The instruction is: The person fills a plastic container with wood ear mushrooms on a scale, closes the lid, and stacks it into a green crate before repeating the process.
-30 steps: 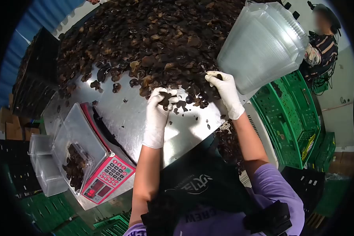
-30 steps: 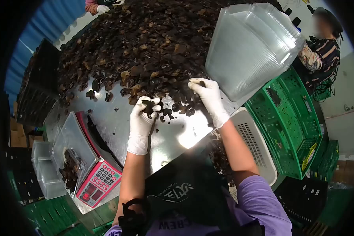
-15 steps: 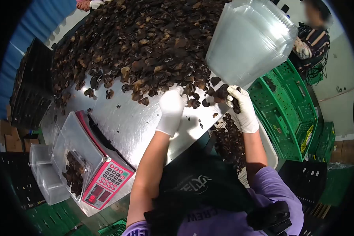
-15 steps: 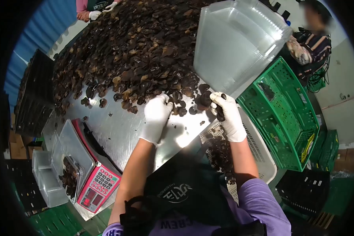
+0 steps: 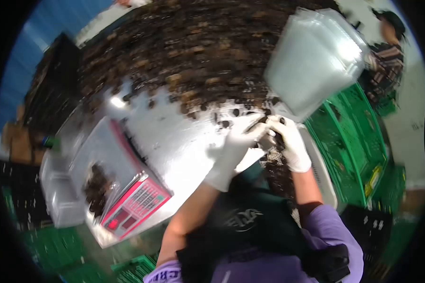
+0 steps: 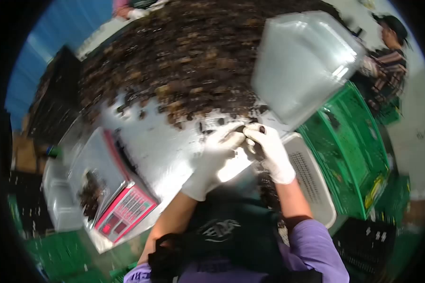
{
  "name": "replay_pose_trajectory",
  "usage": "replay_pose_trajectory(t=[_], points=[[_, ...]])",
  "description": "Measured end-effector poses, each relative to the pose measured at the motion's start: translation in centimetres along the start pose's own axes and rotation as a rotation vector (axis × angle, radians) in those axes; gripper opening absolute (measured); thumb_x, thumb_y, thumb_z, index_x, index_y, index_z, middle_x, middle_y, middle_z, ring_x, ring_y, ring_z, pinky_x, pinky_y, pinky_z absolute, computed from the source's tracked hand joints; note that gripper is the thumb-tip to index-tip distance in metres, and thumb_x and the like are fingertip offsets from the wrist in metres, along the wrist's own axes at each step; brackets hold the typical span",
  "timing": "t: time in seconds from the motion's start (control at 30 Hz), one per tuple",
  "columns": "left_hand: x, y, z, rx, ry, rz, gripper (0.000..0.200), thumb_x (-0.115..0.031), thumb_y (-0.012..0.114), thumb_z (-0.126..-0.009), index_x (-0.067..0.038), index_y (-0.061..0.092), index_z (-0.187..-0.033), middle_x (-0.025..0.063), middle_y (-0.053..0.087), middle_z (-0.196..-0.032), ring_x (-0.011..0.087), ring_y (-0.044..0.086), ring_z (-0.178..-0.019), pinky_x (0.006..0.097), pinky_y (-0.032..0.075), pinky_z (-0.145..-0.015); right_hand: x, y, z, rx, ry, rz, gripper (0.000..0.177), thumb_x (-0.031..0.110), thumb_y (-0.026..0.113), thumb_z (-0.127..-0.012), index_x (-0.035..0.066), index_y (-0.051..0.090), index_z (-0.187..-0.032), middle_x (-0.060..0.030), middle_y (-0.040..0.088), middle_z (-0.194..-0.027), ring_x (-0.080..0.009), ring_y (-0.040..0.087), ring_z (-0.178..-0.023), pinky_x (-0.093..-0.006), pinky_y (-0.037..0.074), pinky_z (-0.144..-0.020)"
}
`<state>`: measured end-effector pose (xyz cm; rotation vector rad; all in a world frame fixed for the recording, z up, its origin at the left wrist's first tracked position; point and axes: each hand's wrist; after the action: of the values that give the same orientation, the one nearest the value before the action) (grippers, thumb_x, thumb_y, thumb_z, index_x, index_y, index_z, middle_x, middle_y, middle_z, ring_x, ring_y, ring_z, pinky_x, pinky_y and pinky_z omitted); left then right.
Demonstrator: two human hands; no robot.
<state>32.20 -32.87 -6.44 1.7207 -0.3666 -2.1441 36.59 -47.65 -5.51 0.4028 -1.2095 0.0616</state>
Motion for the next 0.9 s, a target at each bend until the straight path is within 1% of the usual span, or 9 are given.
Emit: replay_pose_trajectory(t=[0.1, 0.27, 0.3, 0.37, 0.43, 0.6, 0.77, 0.8, 0.9], points=[[2.2, -3.7, 1.2, -0.136, 0.364, -0.344, 0.027, -0.010, 0.064, -0.091, -0.003, 0.065, -0.116, 0.0031, 0.067, -0.094, 0.0073, 0.060, -0.078, 0.0205, 0.049, -0.066, -0.2, 5.2, 0.7, 0.071, 0.010, 0.177, 0.014, 0.011, 0.059, -0.091, -0.001, 0.065, -0.096, 0.0034, 0.056, -0.064, -0.0025, 0.048, -0.047, -0.0176, 0.036, -0.040], [-6.1, -8.6, 11.7, -0.565, 0.292, -0.242, 0.014, -0.007, 0.060, -0.091, -0.004, 0.069, -0.101, 0.0018, 0.067, -0.083, 0.0076, 0.059, -0.066, 0.0218, 0.047, -0.056, -1.9, 11.5, 0.0, 0.357, 0.129, 0.030, 0.017, 0.011, 0.058, -0.093, 0.001, 0.065, -0.105, 0.0064, 0.051, -0.064, -0.0011, 0.041, -0.047, -0.0169, 0.031, -0.042], [-7.3, -11.3, 13.6, -0.792, 0.674, -0.899, 0.012, -0.004, 0.060, -0.091, -0.003, 0.069, -0.098, 0.0026, 0.067, -0.084, 0.0088, 0.060, -0.067, 0.0213, 0.047, -0.058, -1.9, 12.9, -0.1, 0.391, 0.206, -0.050, 0.016, 0.011, 0.058, -0.093, 0.001, 0.064, -0.105, 0.0076, 0.047, -0.063, -0.0010, 0.038, -0.048, -0.0169, 0.029, -0.042], [-10.4, -13.4, 18.3, -1.047, 0.593, -0.450, 0.011, -0.005, 0.062, -0.090, -0.004, 0.070, -0.097, 0.0045, 0.068, -0.090, 0.0127, 0.062, -0.083, 0.0255, 0.050, -0.076, -0.3, 17.1, 0.3, 0.511, 0.197, 0.003, 0.012, 0.015, 0.062, -0.093, 0.005, 0.065, -0.099, 0.0094, 0.043, -0.063, -0.0005, 0.035, -0.049, -0.0179, 0.025, -0.042], [-12.6, -16.5, 21.8, -1.279, 0.705, -0.627, 0.011, -0.006, 0.061, -0.092, -0.002, 0.069, -0.099, 0.0032, 0.067, -0.095, 0.0099, 0.060, -0.090, 0.0247, 0.047, -0.083, -0.5, 21.3, -0.2, 0.597, 0.158, 0.029, 0.016, 0.020, 0.067, -0.090, 0.006, 0.064, -0.097, 0.0091, 0.044, -0.065, 0.0001, 0.035, -0.048, -0.0184, 0.026, -0.042], [-13.2, -24.9, 26.7, -1.333, 0.674, -0.597, 0.012, -0.008, 0.063, -0.093, -0.002, 0.069, -0.100, -0.0009, 0.065, -0.089, 0.0056, 0.056, -0.079, 0.0202, 0.046, -0.072, -0.3, 32.6, 1.6, 0.940, -0.042, 0.024, 0.014, 0.014, 0.070, -0.086, 0.001, 0.068, -0.089, -0.0031, 0.067, -0.079, -0.0095, 0.059, -0.072, -0.0251, 0.048, -0.069], [-12.0, -27.8, 26.7, -1.168, 0.411, -0.677, 0.017, -0.009, 0.066, -0.090, 0.000, 0.068, -0.104, 0.0012, 0.066, -0.092, 0.0090, 0.058, -0.083, 0.0224, 0.047, -0.077, -5.2, 40.2, 2.0, 1.095, -0.224, 0.431, 0.038, 0.024, 0.075, -0.082, -0.002, 0.064, -0.108, -0.0041, 0.066, -0.087, -0.0081, 0.059, -0.072, -0.0248, 0.048, -0.066], [-11.6, -28.0, 26.7, -1.168, 0.412, -0.660, 0.022, -0.010, 0.065, -0.090, 0.000, 0.067, -0.109, 0.0045, 0.067, -0.099, 0.0125, 0.060, -0.092, 0.0261, 0.048, -0.085, -5.5, 41.0, 2.4, 1.056, -0.608, 0.496, 0.046, 0.034, 0.066, -0.088, -0.002, 0.061, -0.118, -0.0115, 0.067, -0.095, -0.0139, 0.060, -0.063, -0.0289, 0.048, -0.056], [-11.6, -27.1, 27.0, -1.147, 0.380, -0.756, 0.030, -0.006, 0.054, -0.093, 0.002, 0.059, -0.121, 0.0121, 0.064, -0.115, 0.0196, 0.059, -0.106, 0.0308, 0.044, -0.096, -4.5, 40.0, 2.4, 1.150, -0.428, 0.609, 0.049, 0.040, 0.056, -0.093, 0.001, 0.060, -0.122, -0.0167, 0.066, -0.103, -0.0199, 0.064, -0.068, -0.0314, 0.051, -0.058]])
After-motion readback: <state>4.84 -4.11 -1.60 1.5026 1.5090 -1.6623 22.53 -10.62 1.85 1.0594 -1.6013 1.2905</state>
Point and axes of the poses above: each hand's wrist, its own z-axis away from the middle knuckle, its own y-axis out of the palm, x = y × z
